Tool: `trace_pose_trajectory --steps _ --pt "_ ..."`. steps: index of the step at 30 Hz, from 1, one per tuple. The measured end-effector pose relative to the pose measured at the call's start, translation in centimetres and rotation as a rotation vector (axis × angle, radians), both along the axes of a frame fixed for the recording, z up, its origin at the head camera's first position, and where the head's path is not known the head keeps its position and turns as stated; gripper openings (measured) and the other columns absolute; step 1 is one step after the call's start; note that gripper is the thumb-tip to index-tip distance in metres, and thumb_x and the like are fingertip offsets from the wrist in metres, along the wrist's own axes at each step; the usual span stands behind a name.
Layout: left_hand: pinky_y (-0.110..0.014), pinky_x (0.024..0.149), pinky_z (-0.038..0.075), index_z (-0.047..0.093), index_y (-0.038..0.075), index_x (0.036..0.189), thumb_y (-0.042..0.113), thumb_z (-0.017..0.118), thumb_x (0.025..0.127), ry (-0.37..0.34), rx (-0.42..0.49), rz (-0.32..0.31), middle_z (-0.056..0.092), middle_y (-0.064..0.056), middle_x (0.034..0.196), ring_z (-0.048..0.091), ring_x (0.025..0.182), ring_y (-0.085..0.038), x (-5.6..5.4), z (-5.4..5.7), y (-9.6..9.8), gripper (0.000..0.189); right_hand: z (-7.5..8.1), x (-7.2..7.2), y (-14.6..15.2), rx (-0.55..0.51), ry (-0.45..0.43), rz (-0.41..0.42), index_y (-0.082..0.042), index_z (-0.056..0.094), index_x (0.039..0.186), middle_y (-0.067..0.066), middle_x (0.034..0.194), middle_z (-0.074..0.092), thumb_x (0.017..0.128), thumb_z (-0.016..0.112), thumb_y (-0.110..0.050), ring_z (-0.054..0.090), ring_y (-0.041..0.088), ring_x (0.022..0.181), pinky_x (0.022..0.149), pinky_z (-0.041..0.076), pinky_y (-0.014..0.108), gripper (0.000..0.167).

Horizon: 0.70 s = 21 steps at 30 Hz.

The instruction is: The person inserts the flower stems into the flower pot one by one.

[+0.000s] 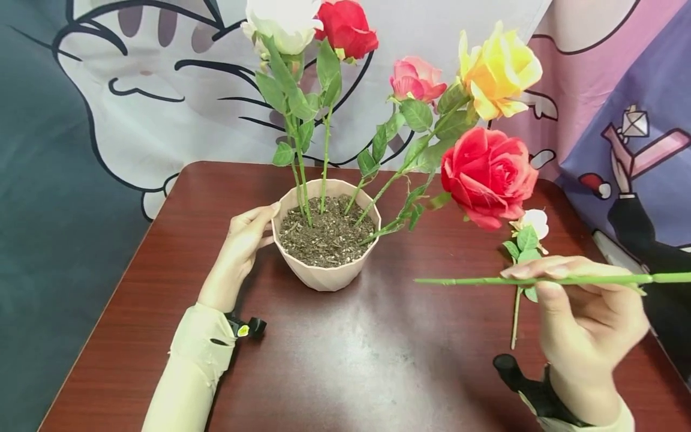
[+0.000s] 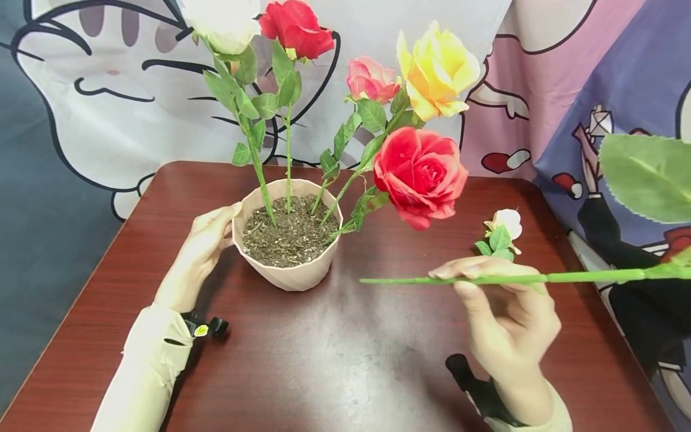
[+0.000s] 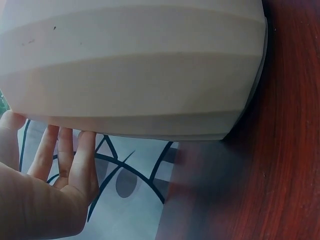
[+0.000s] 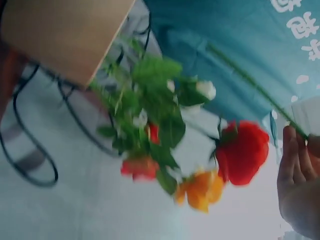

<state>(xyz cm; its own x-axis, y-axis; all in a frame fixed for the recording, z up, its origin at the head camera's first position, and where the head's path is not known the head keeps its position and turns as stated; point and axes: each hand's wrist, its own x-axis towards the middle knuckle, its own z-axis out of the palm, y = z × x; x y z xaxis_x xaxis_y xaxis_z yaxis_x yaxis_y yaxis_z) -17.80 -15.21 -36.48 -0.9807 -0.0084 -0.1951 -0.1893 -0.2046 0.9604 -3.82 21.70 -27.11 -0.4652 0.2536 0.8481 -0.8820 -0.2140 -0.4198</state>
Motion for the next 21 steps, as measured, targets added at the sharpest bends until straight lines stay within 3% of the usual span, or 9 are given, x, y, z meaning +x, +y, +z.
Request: trace_pose_trajectory --steps 5,8,14,21 --pt "-0.019 0.063 0.056 0.070 0.021 0.082 0.028 0.067 0.087 -0.005 -0.022 0.000 0.065 0.006 0.078 0.063 0.072 -0.004 0.0 -0.1 0.1 0.009 1.3 -1.3 -4.5 0.008 0.029 -0.009 0.021 0.050 0.082 0.032 0.077 0.062 0.072 0.071 0.013 0.065 0.034 0.068 0.068 0.057 0.033 0.025" --pt "-0.020 0.063 0.056 0.070 0.022 0.084 0.028 0.067 0.087 -0.005 -0.031 0.009 0.065 0.006 0.080 0.063 0.073 -0.004 0.0 -0.1 0.0 0.008 1.5 -2.3 -6.7 0.075 0.015 -0.062 0.021 0.051 0.085 0.028 0.078 0.063 0.076 0.070 0.010 0.066 0.028 0.071 0.068 0.056 0.028 0.024" --pt "-0.020 0.063 0.056 0.070 0.019 0.082 0.027 0.067 0.087 -0.004 -0.010 0.014 0.065 0.005 0.077 0.064 0.072 -0.005 0.0 0.0 0.1 0.010 1.5 -3.7 -10.6 0.282 -0.078 -0.243 0.020 0.051 0.089 0.024 0.082 0.064 0.084 0.067 0.001 0.066 0.020 0.074 0.067 0.055 0.024 0.025" --pt "-0.021 0.065 0.056 0.070 0.020 0.084 0.028 0.066 0.088 -0.001 -0.023 0.015 0.066 0.005 0.080 0.064 0.074 -0.005 0.0 -0.1 0.2 0.009 1.0 -6.0 -14.0 0.510 -0.016 -0.489 0.009 0.057 0.091 0.015 0.084 0.066 0.090 0.062 -0.009 0.065 0.019 0.070 0.066 0.055 0.024 0.018"
